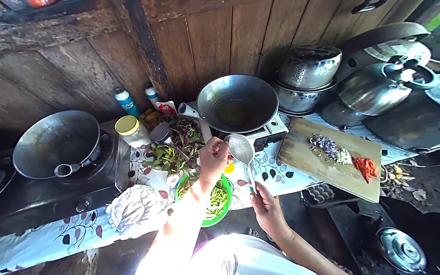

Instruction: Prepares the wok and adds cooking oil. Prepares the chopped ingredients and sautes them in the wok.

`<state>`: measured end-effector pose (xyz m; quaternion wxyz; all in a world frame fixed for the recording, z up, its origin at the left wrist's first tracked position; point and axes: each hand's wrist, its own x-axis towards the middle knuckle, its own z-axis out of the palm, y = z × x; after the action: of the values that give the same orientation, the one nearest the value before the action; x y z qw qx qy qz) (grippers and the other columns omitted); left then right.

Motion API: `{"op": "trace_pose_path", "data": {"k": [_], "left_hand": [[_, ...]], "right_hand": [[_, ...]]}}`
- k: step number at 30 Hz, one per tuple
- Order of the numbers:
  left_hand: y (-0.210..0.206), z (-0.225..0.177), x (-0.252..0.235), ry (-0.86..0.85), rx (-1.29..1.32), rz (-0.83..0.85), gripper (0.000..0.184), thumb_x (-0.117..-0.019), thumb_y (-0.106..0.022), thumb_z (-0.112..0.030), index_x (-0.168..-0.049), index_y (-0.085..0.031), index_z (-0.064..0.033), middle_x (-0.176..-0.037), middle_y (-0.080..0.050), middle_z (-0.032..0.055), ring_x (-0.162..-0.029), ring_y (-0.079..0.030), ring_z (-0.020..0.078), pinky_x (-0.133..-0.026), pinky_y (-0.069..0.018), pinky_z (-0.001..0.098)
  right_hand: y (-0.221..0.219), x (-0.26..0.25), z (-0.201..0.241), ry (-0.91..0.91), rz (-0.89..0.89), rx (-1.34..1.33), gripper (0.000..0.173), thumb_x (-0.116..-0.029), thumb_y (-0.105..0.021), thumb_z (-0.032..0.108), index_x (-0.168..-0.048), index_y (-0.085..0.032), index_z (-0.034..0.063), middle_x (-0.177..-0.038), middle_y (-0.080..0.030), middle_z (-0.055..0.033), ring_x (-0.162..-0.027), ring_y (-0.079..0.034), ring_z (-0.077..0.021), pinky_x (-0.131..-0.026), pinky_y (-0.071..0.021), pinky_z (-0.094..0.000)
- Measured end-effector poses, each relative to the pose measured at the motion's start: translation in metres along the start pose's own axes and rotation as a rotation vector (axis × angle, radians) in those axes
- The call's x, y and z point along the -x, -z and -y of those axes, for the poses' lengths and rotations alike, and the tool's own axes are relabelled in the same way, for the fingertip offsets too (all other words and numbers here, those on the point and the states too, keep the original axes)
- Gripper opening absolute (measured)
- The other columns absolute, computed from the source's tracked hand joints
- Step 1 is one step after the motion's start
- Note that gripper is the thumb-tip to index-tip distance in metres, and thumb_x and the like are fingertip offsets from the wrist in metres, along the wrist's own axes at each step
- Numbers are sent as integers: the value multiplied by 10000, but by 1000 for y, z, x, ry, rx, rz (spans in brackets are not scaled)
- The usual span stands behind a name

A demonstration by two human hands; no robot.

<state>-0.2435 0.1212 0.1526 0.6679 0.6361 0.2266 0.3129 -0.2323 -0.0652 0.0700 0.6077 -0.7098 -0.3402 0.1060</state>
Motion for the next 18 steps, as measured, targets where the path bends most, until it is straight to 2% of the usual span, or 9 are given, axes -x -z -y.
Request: {"op": "trace_pose_path", "data": {"k": [4,10,13,16,18], "left_hand": [[-14,8,0,10,22,15,178,-1022,-500,14,-886,-565,-80,-601,-614,-26,-479,-597,43,-474,-526,195],[-32,15,1,20,61,14,186,-980,-479,51,-869,-556,-78,-598,-605,-28,-486,-602,56,-492,-541,214],[-40,17,2,83,179,2,251,-988,-416,69,-834,-540,-86,-597,-628,-7,-485,-617,73,-493,-545,216],[-42,22,3,35,197,38,198,-995,-431,52,-918,-575,-61,-685,-656,0,-540,-646,83,-555,-587,238],[-42,24,2,4,128,58,115,-1011,-490,25,-984,-581,-41,-716,-666,-3,-569,-662,81,-580,-600,245]], "right_hand": [[5,4,-6,24,-68,58,366,-975,-491,-7,-1299,-592,-145,-990,-701,-160,-730,-577,34,-709,-482,-103],[9,8,-11,-11,-120,85,373,-971,-498,-11,-1304,-594,-149,-992,-705,-184,-727,-580,12,-712,-485,-121],[10,7,-12,-27,-128,84,372,-977,-508,3,-1303,-583,-161,-921,-688,-165,-682,-563,-4,-672,-482,-137],[12,4,-14,-57,-136,40,370,-988,-497,15,-1308,-573,-153,-847,-643,-99,-635,-514,28,-621,-455,-119],[15,4,-15,-54,-142,29,365,-985,-499,6,-1303,-575,-158,-873,-658,-111,-644,-521,37,-630,-459,-113]]}}
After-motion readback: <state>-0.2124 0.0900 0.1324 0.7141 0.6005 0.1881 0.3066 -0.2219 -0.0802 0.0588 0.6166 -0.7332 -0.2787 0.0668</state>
